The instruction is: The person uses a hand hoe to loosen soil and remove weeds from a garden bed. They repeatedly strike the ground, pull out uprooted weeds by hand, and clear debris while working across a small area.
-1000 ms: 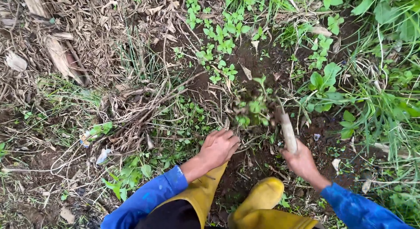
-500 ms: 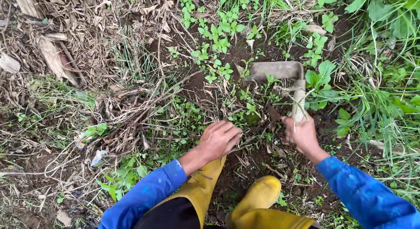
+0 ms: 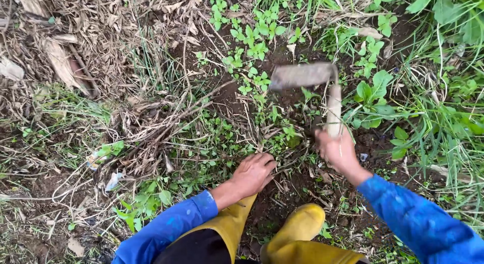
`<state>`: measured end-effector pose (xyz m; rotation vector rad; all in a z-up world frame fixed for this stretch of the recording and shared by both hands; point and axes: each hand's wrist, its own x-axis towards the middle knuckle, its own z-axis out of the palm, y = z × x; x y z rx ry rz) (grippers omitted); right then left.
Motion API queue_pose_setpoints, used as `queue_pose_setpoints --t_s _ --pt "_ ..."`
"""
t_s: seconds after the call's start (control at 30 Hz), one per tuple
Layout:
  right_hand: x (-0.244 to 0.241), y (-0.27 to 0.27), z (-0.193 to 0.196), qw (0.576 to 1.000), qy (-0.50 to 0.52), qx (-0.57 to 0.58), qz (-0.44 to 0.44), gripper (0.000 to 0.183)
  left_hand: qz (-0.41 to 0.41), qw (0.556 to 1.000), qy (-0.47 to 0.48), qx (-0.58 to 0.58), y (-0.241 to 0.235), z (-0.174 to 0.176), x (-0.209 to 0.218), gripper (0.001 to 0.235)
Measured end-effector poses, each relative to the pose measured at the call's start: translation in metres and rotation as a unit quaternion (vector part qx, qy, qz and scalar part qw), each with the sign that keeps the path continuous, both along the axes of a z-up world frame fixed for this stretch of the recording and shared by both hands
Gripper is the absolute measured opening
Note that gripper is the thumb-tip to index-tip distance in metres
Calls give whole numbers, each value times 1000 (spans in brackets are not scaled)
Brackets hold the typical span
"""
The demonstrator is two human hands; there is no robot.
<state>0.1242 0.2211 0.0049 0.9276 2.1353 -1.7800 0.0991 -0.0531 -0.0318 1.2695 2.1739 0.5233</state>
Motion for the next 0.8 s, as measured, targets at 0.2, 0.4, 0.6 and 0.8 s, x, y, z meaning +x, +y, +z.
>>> queue_pose_setpoints --t_s 0.2,0.4,0.6,0.8 --pt "-27 -4 -12 999 44 19 14 8 -2 1000 -14 -10 -1 2 -1 41" --pt "-14 -20 6 996 -58 32 51 16 -15 999 -33 -2 -6 4 -4 45" --pt "-79 -8 -3 996 85 26 -15 12 -24 999 -26 -5 -5 -7 0 46" --pt "-69 -15 -3 998 2 18 65 22 -26 999 -39 -16 -3 3 -10 47"
